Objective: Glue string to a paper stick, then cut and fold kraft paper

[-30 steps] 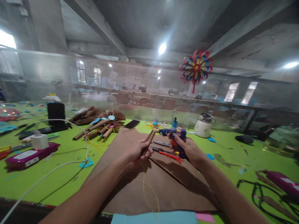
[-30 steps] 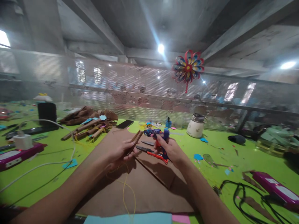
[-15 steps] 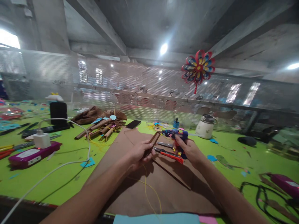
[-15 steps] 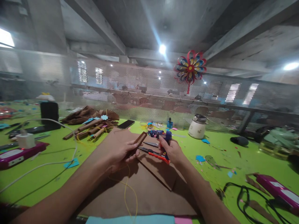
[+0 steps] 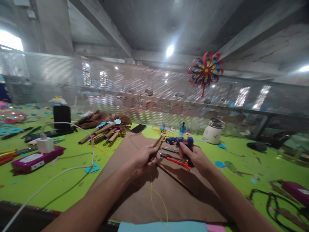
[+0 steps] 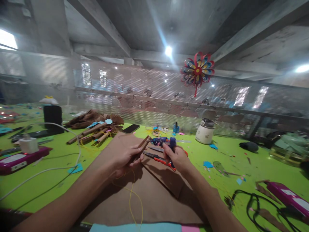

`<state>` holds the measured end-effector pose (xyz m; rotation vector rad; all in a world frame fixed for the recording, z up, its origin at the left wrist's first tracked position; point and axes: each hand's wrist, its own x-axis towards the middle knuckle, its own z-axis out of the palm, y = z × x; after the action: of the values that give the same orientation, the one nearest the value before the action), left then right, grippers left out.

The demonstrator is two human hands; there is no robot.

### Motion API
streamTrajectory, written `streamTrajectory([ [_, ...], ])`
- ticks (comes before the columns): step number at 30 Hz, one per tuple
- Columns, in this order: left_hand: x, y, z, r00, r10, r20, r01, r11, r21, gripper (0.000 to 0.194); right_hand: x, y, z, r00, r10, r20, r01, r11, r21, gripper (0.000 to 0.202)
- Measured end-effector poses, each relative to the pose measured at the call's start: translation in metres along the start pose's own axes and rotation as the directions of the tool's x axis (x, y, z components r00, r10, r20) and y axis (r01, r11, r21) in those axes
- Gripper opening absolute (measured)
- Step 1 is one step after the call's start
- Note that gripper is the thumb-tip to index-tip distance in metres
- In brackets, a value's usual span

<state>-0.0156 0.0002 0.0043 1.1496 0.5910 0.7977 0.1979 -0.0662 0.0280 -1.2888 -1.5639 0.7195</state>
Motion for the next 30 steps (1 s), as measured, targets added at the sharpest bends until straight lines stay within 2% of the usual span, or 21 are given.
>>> streamTrajectory([
  [6, -0.004, 0.003, 0.006, 0.999, 0.004, -0.039, -0.004, 1.000, 0.009, 0.023, 0.002, 0.002, 0.001, 0.999, 0.020, -0.044, -0.017, 0.997, 0.077, 0.059],
  [11, -0.003, 0.002, 0.006, 1.000, 0.004, -0.014, -0.004, 0.999, 0.039, 0.020, 0.005, 0.006, 0.000, 0.997, 0.010, -0.075, 0.000, 0.991, 0.133, 0.058],
  [16, -0.001, -0.001, 0.006, 1.000, 0.010, -0.005, -0.010, 0.999, 0.043, 0.025, 0.005, 0.007, 0.000, 0.995, 0.019, -0.098, -0.003, 0.987, 0.160, 0.058],
  [24, -0.003, 0.001, 0.007, 1.000, 0.018, -0.012, -0.018, 1.000, 0.007, 0.031, 0.004, 0.013, 0.004, 0.999, -0.026, -0.036, 0.027, 0.999, 0.021, 0.060],
  [30, -0.004, 0.003, 0.008, 1.000, 0.008, -0.012, -0.008, 1.000, 0.009, 0.029, 0.002, 0.015, 0.007, 1.000, 0.020, 0.006, -0.020, 0.996, 0.090, 0.058],
])
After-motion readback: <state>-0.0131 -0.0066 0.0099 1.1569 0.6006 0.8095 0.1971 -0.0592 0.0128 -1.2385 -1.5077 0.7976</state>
